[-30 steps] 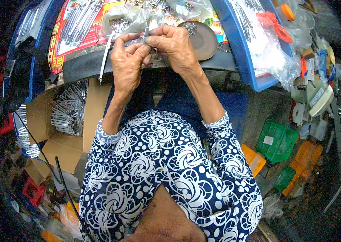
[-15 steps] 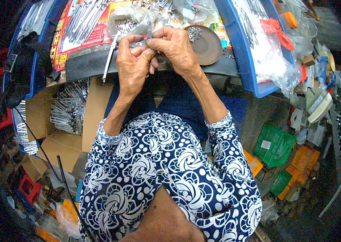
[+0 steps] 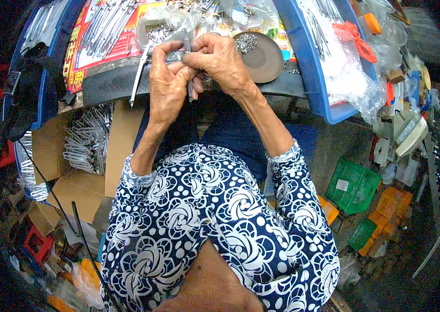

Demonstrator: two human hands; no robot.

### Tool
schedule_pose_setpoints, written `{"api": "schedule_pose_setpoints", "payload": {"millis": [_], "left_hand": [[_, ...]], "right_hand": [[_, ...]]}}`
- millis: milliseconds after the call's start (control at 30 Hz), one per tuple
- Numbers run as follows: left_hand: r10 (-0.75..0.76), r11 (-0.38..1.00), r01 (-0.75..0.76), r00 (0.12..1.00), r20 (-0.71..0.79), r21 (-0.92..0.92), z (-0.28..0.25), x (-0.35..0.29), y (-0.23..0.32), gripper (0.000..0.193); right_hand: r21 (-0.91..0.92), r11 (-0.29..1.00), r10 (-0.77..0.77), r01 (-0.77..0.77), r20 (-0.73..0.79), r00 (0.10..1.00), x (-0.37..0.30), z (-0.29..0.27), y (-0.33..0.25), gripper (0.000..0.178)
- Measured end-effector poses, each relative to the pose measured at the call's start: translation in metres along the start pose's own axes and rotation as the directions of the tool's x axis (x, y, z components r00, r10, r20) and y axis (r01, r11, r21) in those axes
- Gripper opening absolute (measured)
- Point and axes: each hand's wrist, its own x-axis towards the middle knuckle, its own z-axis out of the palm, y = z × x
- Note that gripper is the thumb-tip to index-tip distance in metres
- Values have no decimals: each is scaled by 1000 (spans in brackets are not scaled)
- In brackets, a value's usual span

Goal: The person assembles metal clips by picking up pins, washers, and metal brackets and fitting them together by hand.

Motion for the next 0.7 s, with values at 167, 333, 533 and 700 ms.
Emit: {"api": "schedule_pose_setpoints", "payload": {"millis": [167,333,533,700], "left_hand": [[-29,995,34,998,54,-91,0,0,2,37],[-17,990,26,998,64,-138,-1,-1,1,34],[-31,995,38,997,73,-97,-5,-4,1,33],[-52,963,68,996,67,-260,-8,0,4,31]], "right_hand": [[67,998,21,-17,-61,998,-2,1,0,12],[-51,999,-16,10,-133,991,-3,5,3,11],[-50,998,-26,21,-85,996,-1,4,6,13],[104,994,53,-40,-120,991,1,9,12,8]]}}
